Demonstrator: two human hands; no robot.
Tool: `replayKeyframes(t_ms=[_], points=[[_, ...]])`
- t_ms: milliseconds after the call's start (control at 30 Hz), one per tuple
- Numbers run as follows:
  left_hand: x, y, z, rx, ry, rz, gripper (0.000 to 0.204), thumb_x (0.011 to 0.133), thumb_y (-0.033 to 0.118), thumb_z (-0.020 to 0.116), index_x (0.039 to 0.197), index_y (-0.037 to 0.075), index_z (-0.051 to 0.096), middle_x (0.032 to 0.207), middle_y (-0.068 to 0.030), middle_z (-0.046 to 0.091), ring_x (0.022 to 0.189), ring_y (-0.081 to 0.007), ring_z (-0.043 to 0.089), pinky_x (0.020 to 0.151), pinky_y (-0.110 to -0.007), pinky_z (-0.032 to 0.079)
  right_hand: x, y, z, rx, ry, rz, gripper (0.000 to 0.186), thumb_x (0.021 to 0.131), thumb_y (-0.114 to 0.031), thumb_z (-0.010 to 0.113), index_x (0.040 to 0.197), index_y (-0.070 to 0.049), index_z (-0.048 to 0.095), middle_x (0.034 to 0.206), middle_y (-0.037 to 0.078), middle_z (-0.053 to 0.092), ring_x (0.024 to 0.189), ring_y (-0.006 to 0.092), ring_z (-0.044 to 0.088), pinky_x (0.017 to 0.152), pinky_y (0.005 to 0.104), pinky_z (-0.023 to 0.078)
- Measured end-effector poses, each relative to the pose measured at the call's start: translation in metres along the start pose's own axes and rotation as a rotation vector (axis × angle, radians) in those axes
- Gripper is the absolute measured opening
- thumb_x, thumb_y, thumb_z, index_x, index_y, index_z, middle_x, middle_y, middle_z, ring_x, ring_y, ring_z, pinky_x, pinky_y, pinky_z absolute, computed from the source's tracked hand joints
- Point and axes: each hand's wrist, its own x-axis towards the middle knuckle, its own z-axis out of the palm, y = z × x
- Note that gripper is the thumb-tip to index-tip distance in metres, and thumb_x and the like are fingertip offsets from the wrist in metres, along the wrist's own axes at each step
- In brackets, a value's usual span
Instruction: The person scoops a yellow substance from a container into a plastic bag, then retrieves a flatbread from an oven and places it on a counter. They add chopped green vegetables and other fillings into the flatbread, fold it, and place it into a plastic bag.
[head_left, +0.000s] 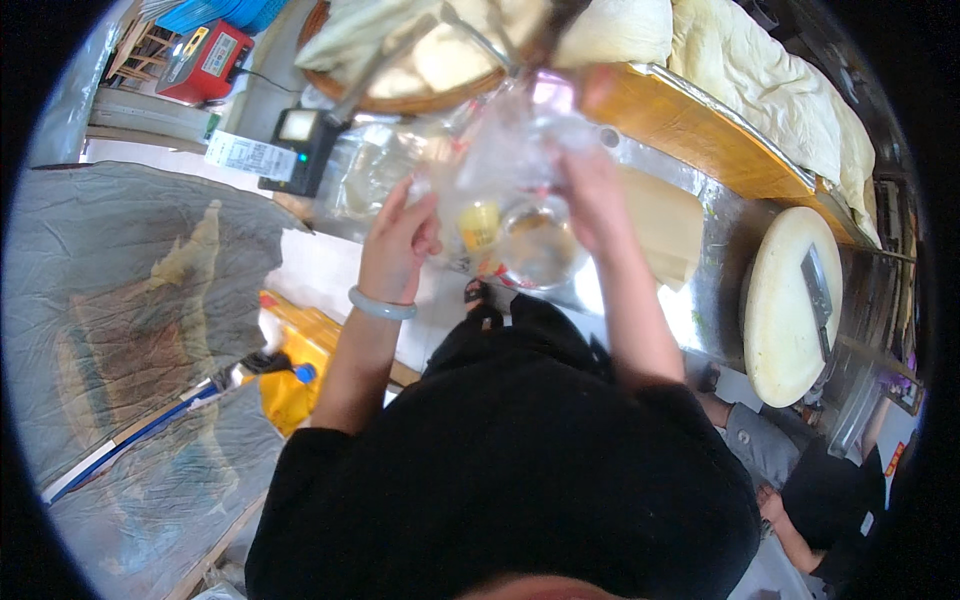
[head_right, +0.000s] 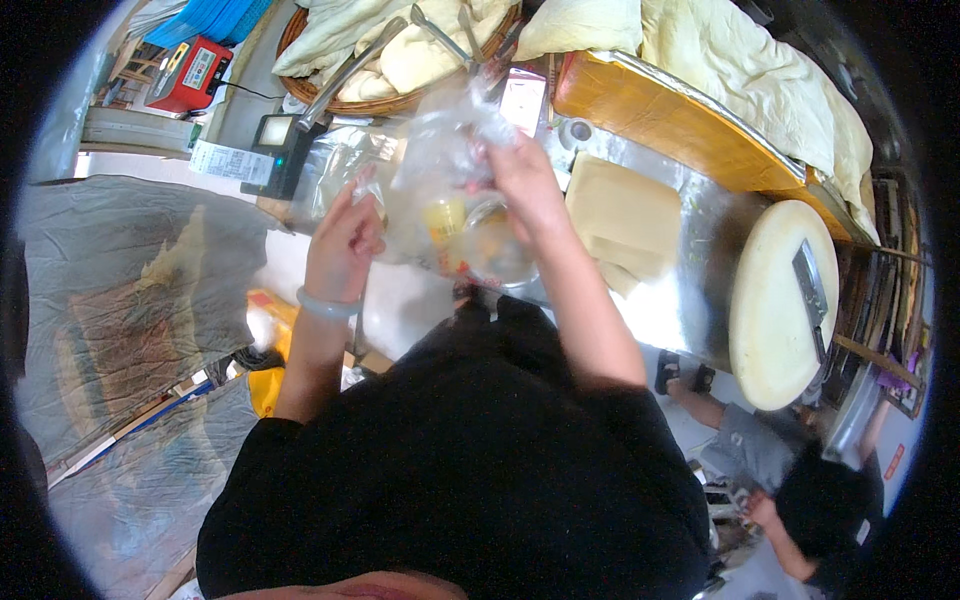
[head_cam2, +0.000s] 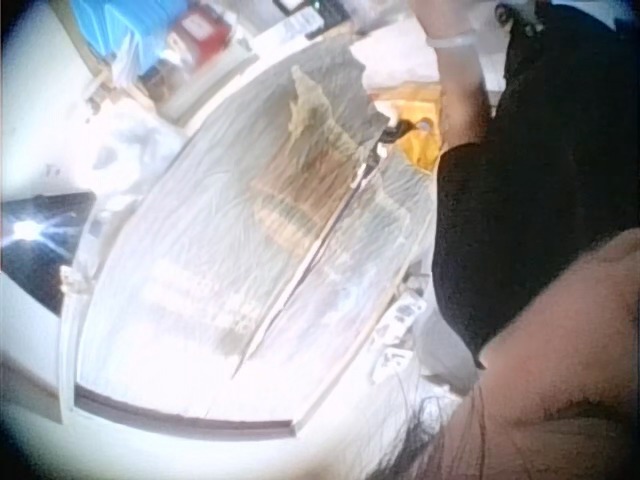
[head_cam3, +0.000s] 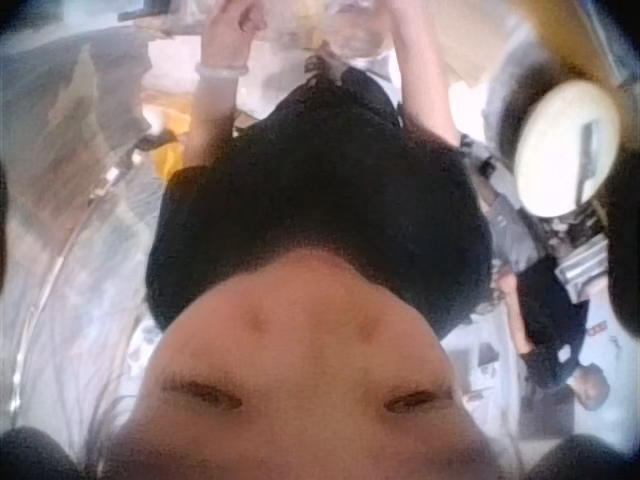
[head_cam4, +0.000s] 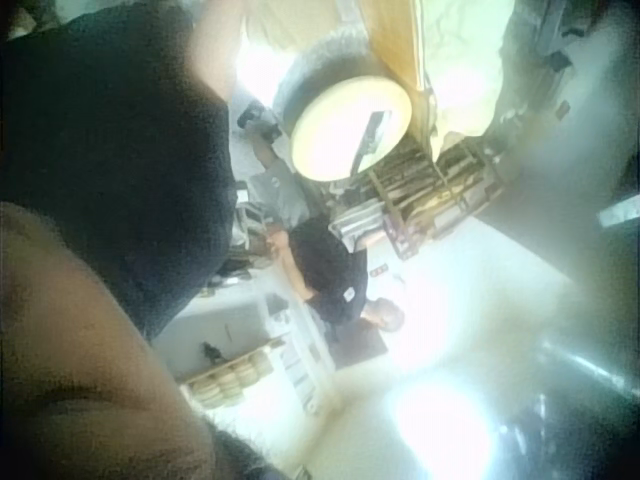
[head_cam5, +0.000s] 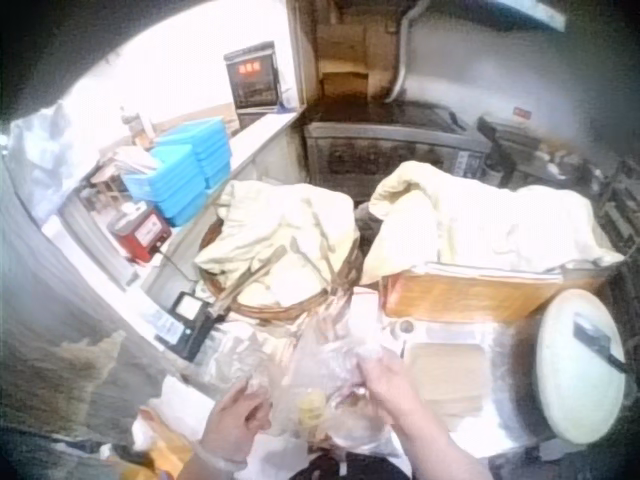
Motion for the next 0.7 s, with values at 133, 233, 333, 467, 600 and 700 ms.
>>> replayKeyframes(t_ms=[133,233,333,467,600,700], points=[[0.001,0.005,0.01,-0.006,-0.081,-0.01,0.042,0.086,0.008,0.044,0.127,0.006,0.037,0.06,0.0049,0.031,0.05,-0.0036,0.028,0.048,-0.016,0.023,0.003,0.046,-0.026,-0.594,-0.252,0.119,0.028,0.079,-0.013,0.049,0.103,-0.001,0.054,0.089,0.013,0.057,0.075,0.0226,0.056,0.061,0.0327,0.049],[0.002,0.006,0.016,0.042,-0.113,0.005,0.042,0.086,0.007,0.044,0.127,0.006,0.037,0.06,0.0049,0.032,0.051,-0.0032,0.029,0.047,-0.016,0.023,0.007,0.076,-0.024,-1.159,-0.309,0.04,0.031,0.076,-0.01,0.048,0.106,0.0,0.053,0.093,0.019,0.057,0.086,0.0302,0.056,0.07,0.037,0.047],[0.002,0.006,0.023,0.17,-0.133,0.038,0.042,0.086,0.006,0.045,0.127,0.006,0.038,0.061,0.0046,0.033,0.052,-0.0029,0.03,0.047,-0.016,0.024,-0.001,0.096,-0.025,-1.528,-0.28,-0.011,0.042,0.074,-0.01,0.051,0.114,-0.001,0.047,0.094,0.018,0.057,0.089,0.036,0.055,0.082,0.0381,0.042],[-0.001,-0.007,0.028,0.456,-0.088,0.256,0.037,0.085,0.01,0.05,0.122,0.006,0.044,0.067,0.0017,0.044,0.061,-0.0054,0.044,0.055,-0.018,0.036,-0.033,0.078,-0.031,-1.42,-0.127,-0.577,0.039,0.071,-0.009,0.056,0.109,-0.002,0.047,0.092,0.014,0.058,0.082,0.0345,0.056,0.077,0.0384,0.043],[-0.029,-0.024,-0.001,0.762,0.243,0.558,0.031,0.086,0.014,0.052,0.114,0.002,0.05,0.08,-0.0061,0.057,0.074,-0.0135,0.055,0.068,-0.024,0.044,-0.071,0.035,-0.023,-0.937,-0.393,-1.043,0.019,0.066,-0.005,0.062,0.084,-0.004,0.057,0.08,0.011,0.058,0.07,0.028,0.056,0.064,0.0363,0.045],[-0.082,-0.043,-0.047,0.875,0.659,0.726,0.025,0.086,0.014,0.051,0.107,0.002,0.055,0.091,-0.0115,0.06,0.077,-0.0181,0.057,0.073,-0.027,0.044,-0.083,0.053,-0.013,-0.731,-0.856,-1.006,0.016,0.069,-0.01,0.062,0.057,-0.009,0.052,0.056,0.006,0.049,0.047,0.0216,0.049,0.044,0.0323,0.04]])
